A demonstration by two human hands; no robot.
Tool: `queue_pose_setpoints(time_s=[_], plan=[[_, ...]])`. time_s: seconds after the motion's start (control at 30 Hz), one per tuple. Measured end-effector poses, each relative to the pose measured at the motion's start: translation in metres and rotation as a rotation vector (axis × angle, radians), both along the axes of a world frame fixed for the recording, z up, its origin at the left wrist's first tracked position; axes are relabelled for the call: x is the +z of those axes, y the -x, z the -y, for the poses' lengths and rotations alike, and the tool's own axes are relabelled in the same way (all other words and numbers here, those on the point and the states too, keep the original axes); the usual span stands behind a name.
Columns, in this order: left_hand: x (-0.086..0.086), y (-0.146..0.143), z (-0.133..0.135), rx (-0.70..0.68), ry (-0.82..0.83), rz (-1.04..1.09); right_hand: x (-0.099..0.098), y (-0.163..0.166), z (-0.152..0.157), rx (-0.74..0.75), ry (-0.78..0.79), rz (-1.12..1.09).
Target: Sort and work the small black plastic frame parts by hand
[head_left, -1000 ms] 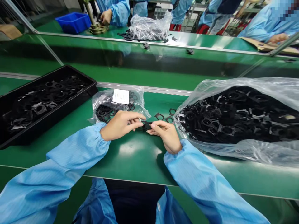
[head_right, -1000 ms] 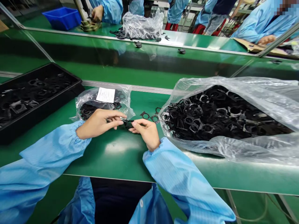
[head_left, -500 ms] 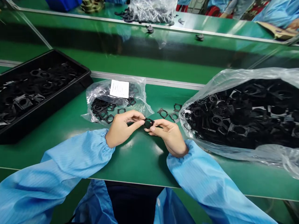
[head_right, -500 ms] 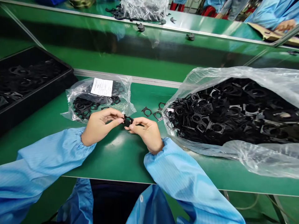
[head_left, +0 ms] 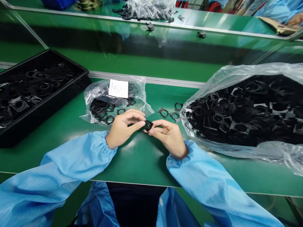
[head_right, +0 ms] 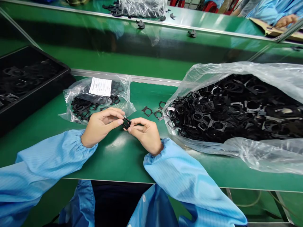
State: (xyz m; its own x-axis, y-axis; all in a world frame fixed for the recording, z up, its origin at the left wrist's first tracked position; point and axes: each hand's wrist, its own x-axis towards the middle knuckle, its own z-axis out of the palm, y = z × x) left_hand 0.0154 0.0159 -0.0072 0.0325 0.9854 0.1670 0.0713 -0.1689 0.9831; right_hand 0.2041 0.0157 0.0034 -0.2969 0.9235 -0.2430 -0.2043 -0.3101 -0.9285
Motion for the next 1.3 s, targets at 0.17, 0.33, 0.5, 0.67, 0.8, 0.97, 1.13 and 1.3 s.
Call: queue_pose_setpoints(time_s=[0.17,0.33,0.5,0.67,0.8,0.97,1.13,1.3], plan=[[0.0023,-0.0035,0.002,0.012,0.007,0.037,0.0013,-0.0005,0.0,0.002,0.0,-0.012],[0.0031,-0.0037,0.0021,0.037,0.007,0.018,0.0001,-0.0008,0.0001,0.004,0.002,-0.029],[0.0016,-0.0028,0.002,0.03,-0.016,-0.01,0.0003,-0.0011,0.0007,0.022,-0.004,-0.016],[0.0011,-0.0045,0.0053,0.037,-0.057,-0.011,0.003,0.0012,0.0013,0.006,-0.017,0.024],[0.0015,-0.0061,0.0087,0.014,-0.117,-0.057,0.0043,0.0024,0.0008,-0.054,-0.058,0.032],[0.0029,-0.0056,0.0087,0.023,-0.179,-0.114,0.0058,0.0012,0.0,-0.074,-0.083,0.033],[0.004,-0.0044,0.008,0.028,-0.232,-0.158,0.0061,0.0009,0.0012,-0.093,-0.103,0.017],[0.0024,-0.004,0.008,0.034,-0.276,-0.161,0.0069,0.0015,0.0015,-0.083,-0.115,0.009]])
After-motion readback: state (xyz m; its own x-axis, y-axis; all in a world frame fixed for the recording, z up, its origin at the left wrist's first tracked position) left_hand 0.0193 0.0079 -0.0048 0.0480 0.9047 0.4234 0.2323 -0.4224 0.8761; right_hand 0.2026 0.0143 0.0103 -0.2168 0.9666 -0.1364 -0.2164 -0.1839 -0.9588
